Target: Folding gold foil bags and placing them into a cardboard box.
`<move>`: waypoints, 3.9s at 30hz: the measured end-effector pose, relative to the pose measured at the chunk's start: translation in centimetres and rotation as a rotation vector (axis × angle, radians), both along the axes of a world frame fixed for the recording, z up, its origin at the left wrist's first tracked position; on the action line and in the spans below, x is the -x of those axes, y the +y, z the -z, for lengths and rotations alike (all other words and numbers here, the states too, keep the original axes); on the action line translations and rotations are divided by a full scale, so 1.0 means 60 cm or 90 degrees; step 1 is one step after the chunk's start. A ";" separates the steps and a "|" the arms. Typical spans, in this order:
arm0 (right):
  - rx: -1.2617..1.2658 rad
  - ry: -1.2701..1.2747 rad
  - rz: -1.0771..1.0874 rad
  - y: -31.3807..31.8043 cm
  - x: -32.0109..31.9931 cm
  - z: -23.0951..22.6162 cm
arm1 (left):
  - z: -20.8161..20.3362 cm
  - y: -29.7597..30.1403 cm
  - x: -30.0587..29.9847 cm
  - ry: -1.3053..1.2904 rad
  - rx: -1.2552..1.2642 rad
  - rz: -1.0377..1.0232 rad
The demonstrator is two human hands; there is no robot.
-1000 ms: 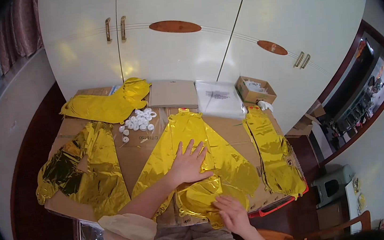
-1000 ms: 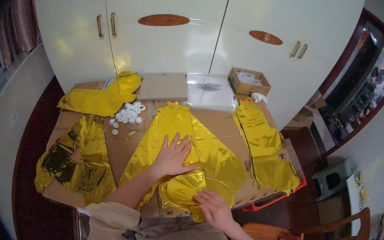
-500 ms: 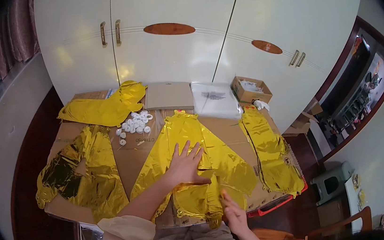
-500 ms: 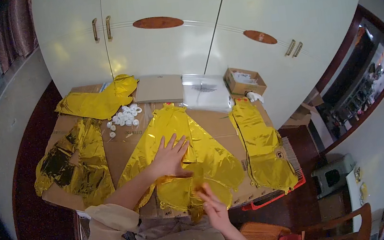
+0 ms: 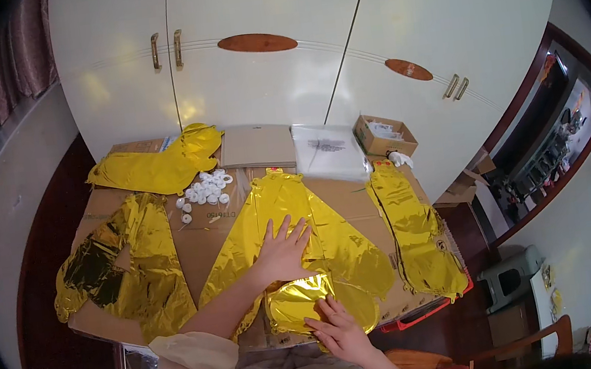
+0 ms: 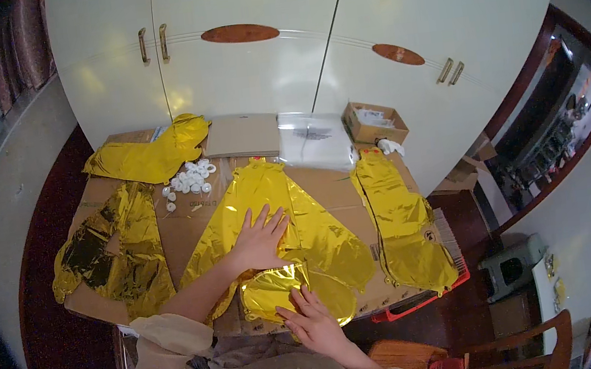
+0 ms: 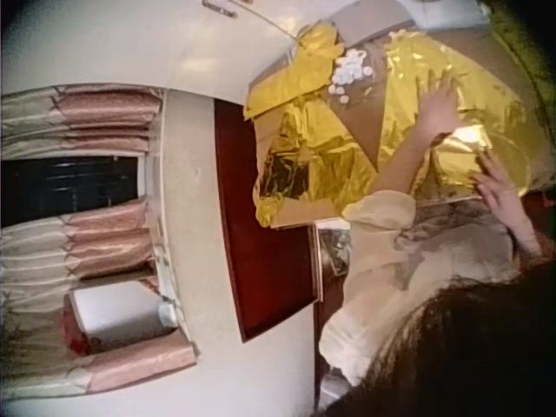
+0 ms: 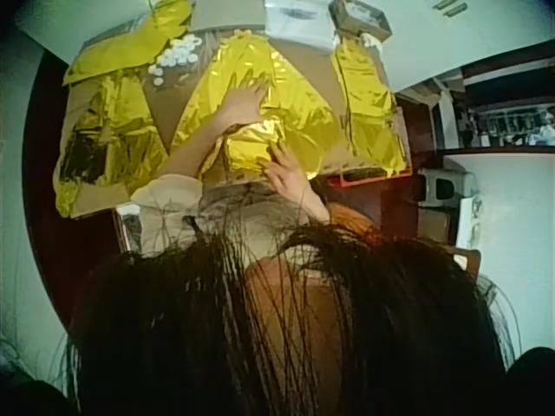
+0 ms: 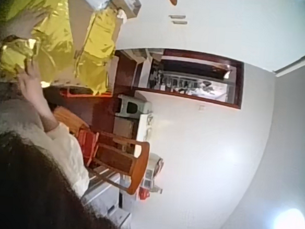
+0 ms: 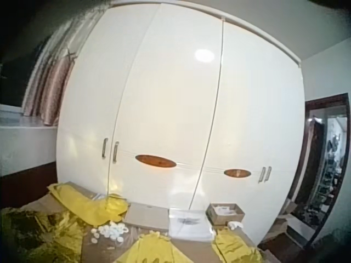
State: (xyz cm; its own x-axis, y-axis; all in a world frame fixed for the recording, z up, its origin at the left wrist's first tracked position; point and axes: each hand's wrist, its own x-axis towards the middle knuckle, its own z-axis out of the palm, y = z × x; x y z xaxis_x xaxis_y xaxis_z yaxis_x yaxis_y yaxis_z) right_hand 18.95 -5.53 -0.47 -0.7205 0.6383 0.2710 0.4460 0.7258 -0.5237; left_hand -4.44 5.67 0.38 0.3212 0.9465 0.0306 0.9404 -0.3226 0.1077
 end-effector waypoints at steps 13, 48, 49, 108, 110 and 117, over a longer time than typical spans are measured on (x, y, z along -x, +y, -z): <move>-0.119 -0.129 -0.021 -0.002 0.002 -0.007 | -0.001 -0.003 -0.004 -0.025 -0.014 -0.008; -0.148 -0.467 -0.077 0.151 -0.035 -0.067 | 0.005 0.002 0.000 -0.003 -0.012 0.008; -0.148 -0.468 -0.075 0.149 -0.036 -0.067 | 0.004 0.002 0.000 -0.004 -0.007 0.008; -0.107 -0.257 -0.030 0.133 -0.039 -0.041 | 0.003 -0.001 0.001 -0.009 -0.023 0.014; -0.118 -0.279 -0.039 0.141 -0.039 -0.042 | 0.004 0.001 0.000 -0.010 -0.026 0.016; -0.129 -0.380 -0.056 0.153 -0.033 -0.045 | 0.011 0.001 0.002 -0.019 -0.045 0.015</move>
State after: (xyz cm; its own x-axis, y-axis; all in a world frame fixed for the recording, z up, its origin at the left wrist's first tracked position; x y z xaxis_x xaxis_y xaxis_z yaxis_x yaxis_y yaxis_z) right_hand 20.95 3.67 2.21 -0.8325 0.5475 -0.0846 0.5523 0.8320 -0.0515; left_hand -4.54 5.71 -0.27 0.3416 0.9337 0.1072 0.9291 -0.3527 0.1112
